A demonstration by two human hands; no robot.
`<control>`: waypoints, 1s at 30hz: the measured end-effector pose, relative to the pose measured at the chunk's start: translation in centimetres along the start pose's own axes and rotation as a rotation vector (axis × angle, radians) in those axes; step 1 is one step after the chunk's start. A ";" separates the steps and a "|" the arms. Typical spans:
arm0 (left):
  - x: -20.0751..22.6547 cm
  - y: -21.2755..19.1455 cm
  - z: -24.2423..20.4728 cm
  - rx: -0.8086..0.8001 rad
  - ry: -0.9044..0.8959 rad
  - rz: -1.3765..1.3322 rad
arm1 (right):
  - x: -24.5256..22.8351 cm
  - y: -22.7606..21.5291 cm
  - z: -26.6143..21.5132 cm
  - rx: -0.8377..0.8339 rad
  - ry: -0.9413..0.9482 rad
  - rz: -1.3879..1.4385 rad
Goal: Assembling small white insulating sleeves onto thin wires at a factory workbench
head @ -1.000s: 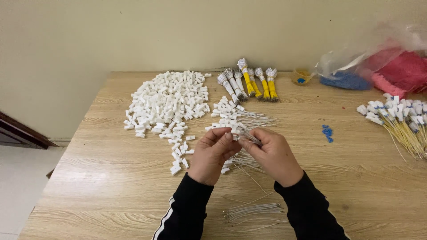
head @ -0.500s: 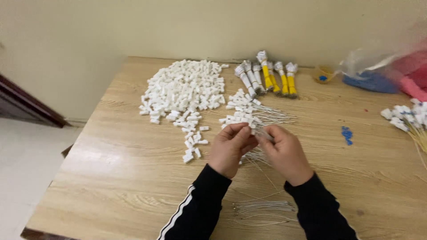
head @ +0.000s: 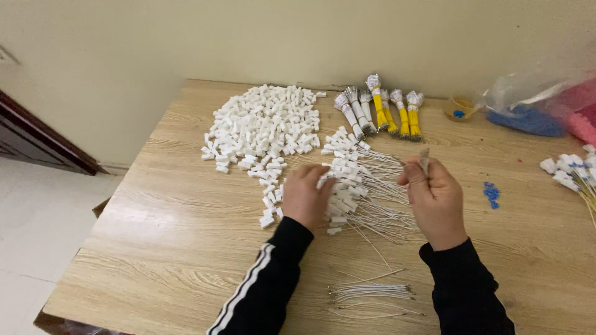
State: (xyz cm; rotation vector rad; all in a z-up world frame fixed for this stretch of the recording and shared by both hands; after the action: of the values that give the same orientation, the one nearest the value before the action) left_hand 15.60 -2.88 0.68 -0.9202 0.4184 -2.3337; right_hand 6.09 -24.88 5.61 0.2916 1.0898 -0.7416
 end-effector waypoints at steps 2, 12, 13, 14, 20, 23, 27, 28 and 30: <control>-0.7 -1.1 0.4 0.046 0.063 0.163 | -1.6 0.4 -0.1 -0.001 -0.012 0.022; -8.9 0.2 -1.2 -0.321 -0.054 0.586 | -1.6 3.0 -1.2 -0.124 0.123 0.038; -9.3 0.9 -1.7 -0.320 -0.053 0.583 | -1.9 3.0 -1.3 -0.122 0.121 0.035; -9.4 1.1 -1.8 -0.215 -0.014 0.548 | -2.3 3.0 -1.5 -0.122 0.110 0.029; 0.2 -1.9 0.6 -0.170 -0.430 -0.465 | -4.7 3.2 -2.0 -0.138 0.047 -0.003; 1.8 -1.3 0.1 -0.182 -0.646 -0.922 | -5.8 3.3 -2.0 -0.147 -0.012 -0.055; 3.2 -1.4 -0.9 -0.240 -0.825 -1.136 | -6.6 3.2 -2.3 -0.155 -0.102 -0.104; 3.2 -1.3 -1.1 -0.241 -0.824 -1.137 | -6.8 3.1 -2.3 -0.153 -0.102 -0.104; 3.4 -0.9 -1.5 -0.226 -0.896 -1.277 | -7.1 3.1 -2.5 -0.152 -0.099 -0.139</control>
State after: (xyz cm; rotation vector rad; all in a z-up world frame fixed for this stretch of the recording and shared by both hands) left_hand 12.19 -4.17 1.78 -2.7427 -0.4493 -2.4178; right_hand 4.62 -18.45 10.31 0.0499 1.0728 -0.7836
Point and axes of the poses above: each hand's wrist, its own z-axis towards the middle knuckle, its own y-axis out of the palm, x = y × z, the point moved 6 cm from there along z, towards the middle knuckle, and after that the axes turned 14 degrees about x, right-handed, at the moved point
